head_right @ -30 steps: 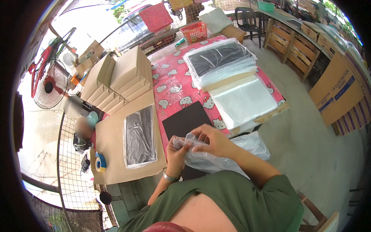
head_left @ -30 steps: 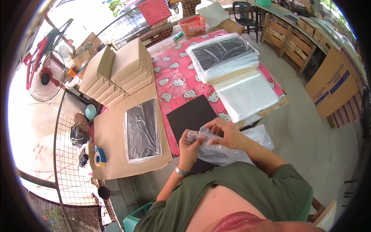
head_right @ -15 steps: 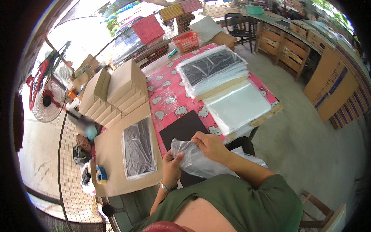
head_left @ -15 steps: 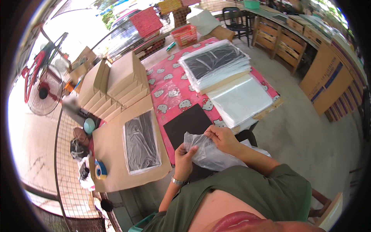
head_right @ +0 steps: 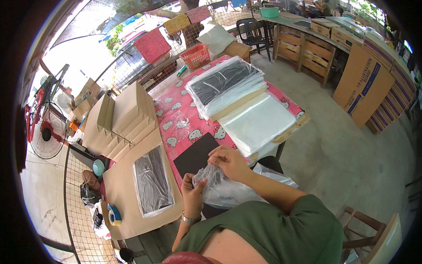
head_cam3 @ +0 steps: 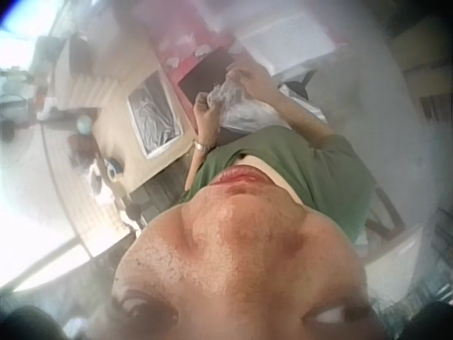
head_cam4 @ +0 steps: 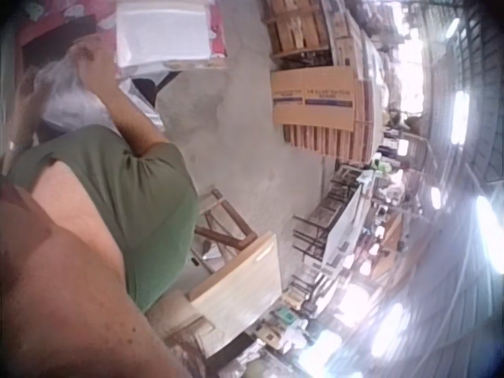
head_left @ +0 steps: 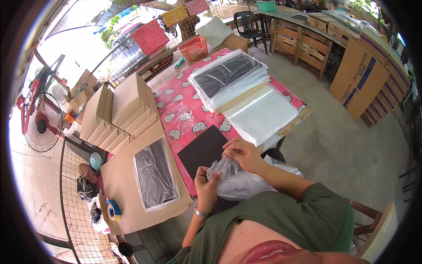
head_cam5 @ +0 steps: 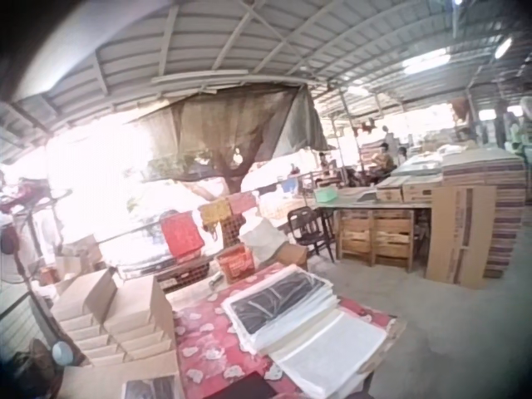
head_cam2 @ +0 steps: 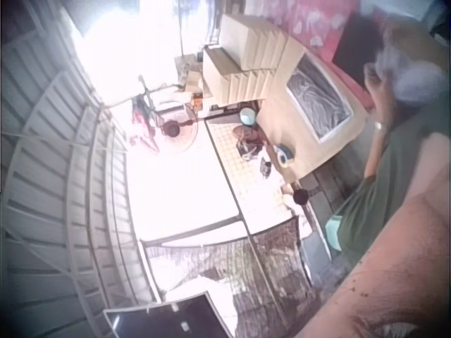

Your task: The person places black boards into plastic sleeves by hand, one at a time, and then stacks the packaged boards on a table.

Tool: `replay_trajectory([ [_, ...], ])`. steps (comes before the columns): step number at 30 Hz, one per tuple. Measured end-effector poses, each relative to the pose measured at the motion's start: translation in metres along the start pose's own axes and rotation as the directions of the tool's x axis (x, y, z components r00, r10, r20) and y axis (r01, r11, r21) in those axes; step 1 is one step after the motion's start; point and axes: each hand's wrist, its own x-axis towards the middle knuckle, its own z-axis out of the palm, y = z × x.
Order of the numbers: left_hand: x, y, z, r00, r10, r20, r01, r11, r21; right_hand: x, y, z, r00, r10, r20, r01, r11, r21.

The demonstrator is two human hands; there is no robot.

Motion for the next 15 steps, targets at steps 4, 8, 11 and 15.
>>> replay_trajectory([
  [4,-0.002,0.002,-0.013,0.969,-0.185,0.165,0.184,0.983,0.026,0.004,-0.014,0.011,0.938,0.309,0.157,-0.342,0.900,0.269],
  [8,-0.004,0.001,-0.031,0.990,-0.103,0.100,0.117,0.982,-0.146,-0.001,-0.006,0.013,0.864,0.313,0.395,-0.406,0.896,0.178],
  [11,-0.003,0.010,-0.042,0.987,-0.134,0.088,0.153,0.952,-0.264,-0.013,0.002,0.001,0.651,0.302,0.696,-0.433,0.901,0.013],
  [15,-0.011,0.017,-0.048,0.968,-0.207,0.141,0.247,0.887,-0.389,-0.013,-0.001,-0.019,0.453,0.184,0.872,-0.306,0.951,-0.041],
])
